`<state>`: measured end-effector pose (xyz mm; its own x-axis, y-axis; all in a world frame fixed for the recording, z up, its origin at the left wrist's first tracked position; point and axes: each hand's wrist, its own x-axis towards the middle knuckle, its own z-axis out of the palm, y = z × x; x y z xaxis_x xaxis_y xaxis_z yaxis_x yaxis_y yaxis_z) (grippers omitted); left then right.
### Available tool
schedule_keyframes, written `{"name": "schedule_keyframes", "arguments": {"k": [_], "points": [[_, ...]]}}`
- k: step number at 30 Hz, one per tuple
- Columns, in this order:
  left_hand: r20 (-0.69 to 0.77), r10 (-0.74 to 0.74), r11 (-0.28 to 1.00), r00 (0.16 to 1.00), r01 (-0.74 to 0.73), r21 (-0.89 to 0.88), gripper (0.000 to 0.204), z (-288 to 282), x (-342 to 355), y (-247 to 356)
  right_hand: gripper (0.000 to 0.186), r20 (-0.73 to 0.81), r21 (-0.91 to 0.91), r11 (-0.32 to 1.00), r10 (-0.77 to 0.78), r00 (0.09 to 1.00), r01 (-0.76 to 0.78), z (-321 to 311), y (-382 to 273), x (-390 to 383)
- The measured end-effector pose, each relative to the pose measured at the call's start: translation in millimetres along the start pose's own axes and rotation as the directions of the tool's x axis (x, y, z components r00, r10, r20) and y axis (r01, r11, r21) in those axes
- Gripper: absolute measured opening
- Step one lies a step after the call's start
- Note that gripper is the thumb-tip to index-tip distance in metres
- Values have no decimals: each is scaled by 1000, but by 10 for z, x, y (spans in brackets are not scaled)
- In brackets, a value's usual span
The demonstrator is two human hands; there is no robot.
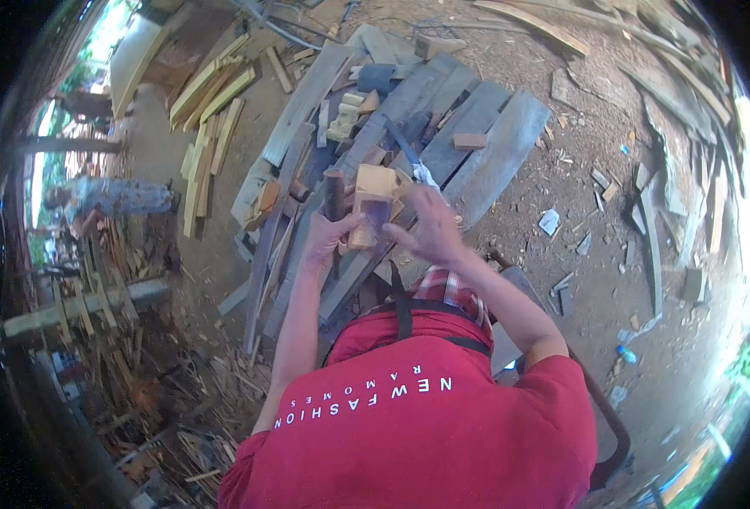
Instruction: Using a chisel to carve or refine a slot in a piece of wood among a pile of lumber.
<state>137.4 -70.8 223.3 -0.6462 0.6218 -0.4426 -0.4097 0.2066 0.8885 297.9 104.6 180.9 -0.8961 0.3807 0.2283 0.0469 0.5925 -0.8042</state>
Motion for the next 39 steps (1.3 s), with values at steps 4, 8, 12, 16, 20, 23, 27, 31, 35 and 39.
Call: {"name": "schedule_keyframes", "arguments": {"k": [4,8,12,16,20,23,27,31,35,39], "points": [[215,-30,966,976,-28,258,71,-41,-90,196,84,135,-293,877,-356,925,380,-488,-290,544],[333,17,955,943,-114,274,70,52,-120,126,73,382,-28,920,-351,855,390,-325,-208,606],[261,-17,923,965,-84,374,59,90,-271,146,56,512,-200,961,-64,856,192,-236,-119,359],[-97,44,970,994,-19,241,34,-239,-402,-101,52,520,103,662,600,608,-742,-181,350,-182],[-433,17,1000,901,-21,-5,23,-568,-327,-513,43,526,668,-27,723,447,-743,-53,991,-803],[-467,36,998,884,-7,64,23,-610,-214,-622,42,506,806,-222,738,446,-548,-27,1103,-897],[-421,2,992,907,-55,-113,20,-430,-126,-465,39,390,720,98,762,517,-687,-188,947,-664],[-326,200,968,924,-238,-80,13,-409,-192,-261,38,347,736,149,755,556,-661,-111,1050,-668],[-452,133,961,882,-225,-157,15,-423,-286,-326,39,324,743,152,770,550,-651,40,1170,-755],[-591,49,864,805,-331,-380,23,-275,-297,-512,47,396,740,61,765,508,-670,56,934,-636]]}}
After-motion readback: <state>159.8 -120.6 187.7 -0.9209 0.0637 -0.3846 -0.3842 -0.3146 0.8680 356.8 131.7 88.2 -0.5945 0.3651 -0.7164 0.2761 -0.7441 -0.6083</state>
